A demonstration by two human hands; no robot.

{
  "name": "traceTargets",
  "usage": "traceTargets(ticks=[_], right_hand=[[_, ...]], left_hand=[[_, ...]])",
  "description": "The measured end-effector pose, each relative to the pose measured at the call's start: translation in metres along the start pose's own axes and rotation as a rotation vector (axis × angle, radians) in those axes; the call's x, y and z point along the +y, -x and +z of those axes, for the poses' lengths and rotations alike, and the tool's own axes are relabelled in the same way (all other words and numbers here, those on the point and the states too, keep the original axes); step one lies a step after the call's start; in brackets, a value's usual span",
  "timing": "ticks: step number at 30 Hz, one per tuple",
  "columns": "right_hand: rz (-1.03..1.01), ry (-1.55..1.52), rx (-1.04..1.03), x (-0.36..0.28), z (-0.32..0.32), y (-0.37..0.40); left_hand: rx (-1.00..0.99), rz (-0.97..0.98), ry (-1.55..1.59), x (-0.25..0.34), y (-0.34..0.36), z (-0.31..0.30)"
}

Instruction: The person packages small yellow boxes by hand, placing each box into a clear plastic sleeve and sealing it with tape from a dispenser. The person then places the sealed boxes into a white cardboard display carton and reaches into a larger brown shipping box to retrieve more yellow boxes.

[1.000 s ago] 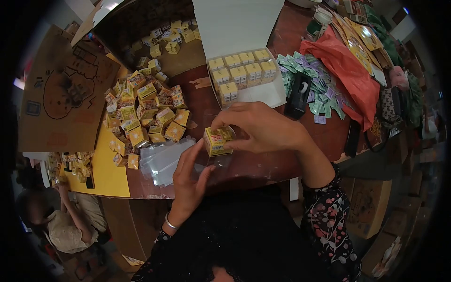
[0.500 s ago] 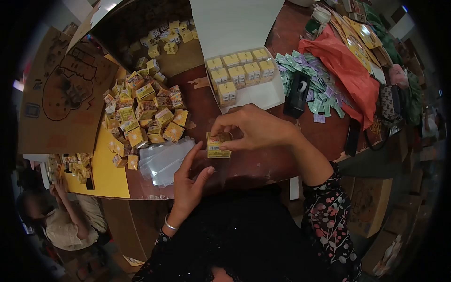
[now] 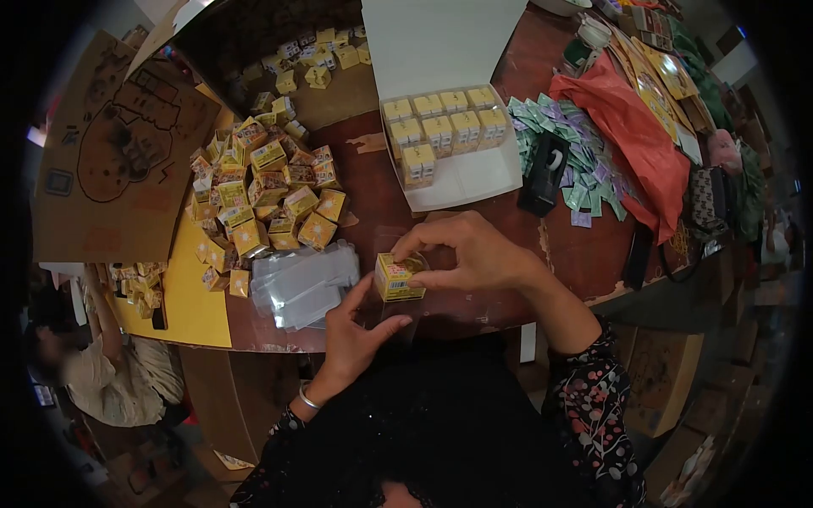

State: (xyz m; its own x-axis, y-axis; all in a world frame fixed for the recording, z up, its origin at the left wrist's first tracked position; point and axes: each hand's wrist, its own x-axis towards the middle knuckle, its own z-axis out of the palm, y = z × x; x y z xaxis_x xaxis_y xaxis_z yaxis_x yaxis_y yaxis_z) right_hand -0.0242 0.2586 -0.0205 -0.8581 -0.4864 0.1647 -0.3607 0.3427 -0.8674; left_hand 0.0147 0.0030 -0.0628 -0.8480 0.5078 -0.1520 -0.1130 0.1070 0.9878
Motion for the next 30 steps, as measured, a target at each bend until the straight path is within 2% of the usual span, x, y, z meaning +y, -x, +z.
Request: traceTargets(ticks=[2, 5, 8, 14, 17, 20, 23, 26, 30], right_hand=[[0.009, 0.014, -0.017, 0.000, -0.002, -0.001], [0.059, -0.031, -0.080, 0.006, -0.005, 0.002], [0.161, -0.062, -0.065, -0.003, 0.000, 0.000], [0.206, 0.005, 0.040, -0.008, 0.011, -0.003], [0.221, -0.010, -0.009, -0.015, 0.003, -0.007], [0.036, -0.088, -0.045, -0.007, -0.005, -0.006], [-0.149, 0.023, 0.013, -0.015, -0.005, -0.002], [-0.189, 0.129, 0.048, -0.033, -0.002, 0.001], [-0.261, 0.208, 0.055, -0.042, -0.004, 0.003]], left_hand=[[-0.010, 0.008, 0.044, -0.005, -0.001, 0.001], [-0.087, -0.058, 0.321, 0.001, 0.000, 0.005], [-0.096, -0.093, 0.393, -0.007, 0.002, 0.006], [-0.037, -0.046, 0.162, -0.006, 0.002, 0.006], [0.014, -0.004, 0.162, -0.001, 0.000, 0.008], [0.115, 0.142, 0.000, -0.007, 0.000, 0.006], [0.199, 0.328, -0.276, -0.005, 0.000, -0.001], [0.260, 0.511, -0.505, 0.012, 0.002, -0.002], [0.256, 0.634, -0.545, 0.018, 0.000, -0.001]])
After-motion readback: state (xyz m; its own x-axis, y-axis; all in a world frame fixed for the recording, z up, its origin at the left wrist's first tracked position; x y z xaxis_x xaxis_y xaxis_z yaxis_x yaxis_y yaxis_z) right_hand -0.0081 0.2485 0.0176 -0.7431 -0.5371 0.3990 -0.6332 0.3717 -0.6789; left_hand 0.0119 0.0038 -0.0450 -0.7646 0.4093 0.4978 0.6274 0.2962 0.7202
